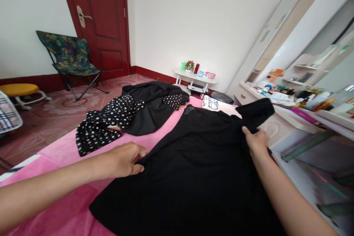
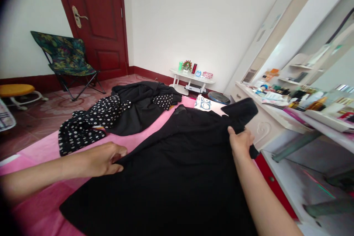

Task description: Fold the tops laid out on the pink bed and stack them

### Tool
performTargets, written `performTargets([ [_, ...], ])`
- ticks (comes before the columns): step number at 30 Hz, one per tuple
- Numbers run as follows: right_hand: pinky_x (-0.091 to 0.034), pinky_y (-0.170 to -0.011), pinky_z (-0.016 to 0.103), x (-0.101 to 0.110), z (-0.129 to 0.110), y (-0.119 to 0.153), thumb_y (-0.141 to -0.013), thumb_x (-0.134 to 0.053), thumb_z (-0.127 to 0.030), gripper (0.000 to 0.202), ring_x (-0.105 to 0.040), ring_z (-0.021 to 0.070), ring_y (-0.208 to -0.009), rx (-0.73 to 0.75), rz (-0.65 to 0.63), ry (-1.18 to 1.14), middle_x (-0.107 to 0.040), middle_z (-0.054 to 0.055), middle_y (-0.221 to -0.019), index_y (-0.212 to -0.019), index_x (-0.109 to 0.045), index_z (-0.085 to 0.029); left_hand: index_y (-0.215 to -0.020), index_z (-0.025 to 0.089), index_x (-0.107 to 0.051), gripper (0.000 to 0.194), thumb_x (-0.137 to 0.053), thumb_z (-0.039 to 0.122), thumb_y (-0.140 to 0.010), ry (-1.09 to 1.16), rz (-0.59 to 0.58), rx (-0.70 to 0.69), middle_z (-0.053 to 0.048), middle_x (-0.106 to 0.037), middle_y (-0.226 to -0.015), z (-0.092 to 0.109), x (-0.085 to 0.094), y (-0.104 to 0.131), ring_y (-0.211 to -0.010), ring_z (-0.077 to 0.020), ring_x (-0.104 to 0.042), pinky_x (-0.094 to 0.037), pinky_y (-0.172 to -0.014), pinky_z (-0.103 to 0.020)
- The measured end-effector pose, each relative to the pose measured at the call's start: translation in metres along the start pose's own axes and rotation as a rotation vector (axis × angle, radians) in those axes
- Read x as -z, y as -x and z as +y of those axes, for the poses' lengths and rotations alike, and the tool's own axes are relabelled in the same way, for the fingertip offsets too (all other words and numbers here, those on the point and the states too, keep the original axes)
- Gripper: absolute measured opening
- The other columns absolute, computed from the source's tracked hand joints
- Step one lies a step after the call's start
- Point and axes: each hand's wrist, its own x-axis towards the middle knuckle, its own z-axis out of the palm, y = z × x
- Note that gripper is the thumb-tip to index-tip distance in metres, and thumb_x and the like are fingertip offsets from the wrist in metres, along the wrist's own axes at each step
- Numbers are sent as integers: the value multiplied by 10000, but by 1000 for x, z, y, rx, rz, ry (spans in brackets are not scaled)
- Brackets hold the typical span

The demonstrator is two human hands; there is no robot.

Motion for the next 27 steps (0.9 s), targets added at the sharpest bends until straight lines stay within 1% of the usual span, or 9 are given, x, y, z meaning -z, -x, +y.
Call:
performTargets([
  [2, -271, -1051, 557, 3, 3, 14, -688, -657, -372, 708, -298, 406, -1309, 52, 74, 131, -345, 268, -1381, -1273, -414, -55, -744, 201, -521, 168, -560, 364, -728, 20, -3, -22, 41, -541, -674, 4, -1, 1, -607, -131, -501, -305, -518, -228],
  [4, -339, -1036, 475, -1, -7, 35, -733, -610, -332, 685, -421, 334, -1240, 256, 26, 117, -298, 205, -1423, -1336, -364, -119, -733, 199, -499, 163, -554, 353, -736, 38, -8, -46, 46, -510, -648, 10, -2, 2, -583, -122, -471, -292, -511, -227],
  [7, -493, -835, 357, -17, -31, 66, -767, -566, -286, 581, -628, 193, -873, 493, -367, 149, -401, 99, -1352, -1323, -405, -246, -714, 199, -462, 178, -550, 349, -748, 64, -8, -70, 54, -467, -619, 20, -2, 4, -562, -111, -437, -279, -505, -225],
  [8, -503, -777, 343, -24, -39, 73, -762, -577, -280, 586, -636, 183, -814, 508, -488, 213, -430, 92, -1325, -1323, -413, -263, -712, 199, -454, 181, -553, 346, -747, 71, -3, -73, 55, -460, -617, 23, -3, 6, -560, -109, -430, -275, -504, -224],
  [10, -494, -733, 353, -39, -49, 81, -761, -589, -278, 600, -640, 219, -821, 488, -598, 383, -482, 114, -1264, -1335, -415, -253, -713, 199, -442, 183, -559, 336, -743, 86, -1, -75, 58, -454, -617, 28, -4, 10, -555, -105, -418, -267, -499, -224],
  [15, -460, -739, 345, -61, -59, 59, -727, -547, -135, 344, -620, 256, -871, 493, -542, 491, -593, 97, -1003, -1060, -606, -196, -726, 199, -430, 168, -557, 308, -746, 168, -73, -71, 68, -441, -608, 43, -3, 23, -529, -92, -387, -262, -473, -218],
  [21, -448, -839, 319, -58, -77, -1, -662, -457, -34, 400, -558, 239, -996, 463, -303, 367, -558, 105, -1088, -1022, -580, -158, -772, 191, -474, 154, -575, 305, -756, 396, -66, -129, 80, -443, -595, 97, 10, 17, -515, -73, -391, -278, -454, -190],
  [25, -449, -870, 298, -60, -74, -12, -638, -462, -23, 442, -551, 220, -1018, 476, -277, 323, -555, 103, -1130, -1037, -595, -157, -887, 189, -571, 189, -598, 320, -753, 478, -108, -203, 62, -529, -632, 132, -6, -4, -526, -76, -458, -321, -455, -176],
  [27, -447, -879, 293, -62, -66, -9, -658, -465, -30, 481, -553, 214, -1044, 458, -350, 390, -530, 109, -1214, -1097, -603, -169, -942, 190, -611, 288, -666, 349, -709, 496, -243, -229, 41, -591, -703, 144, -23, -18, -561, -89, -517, -382, -489, -183],
])
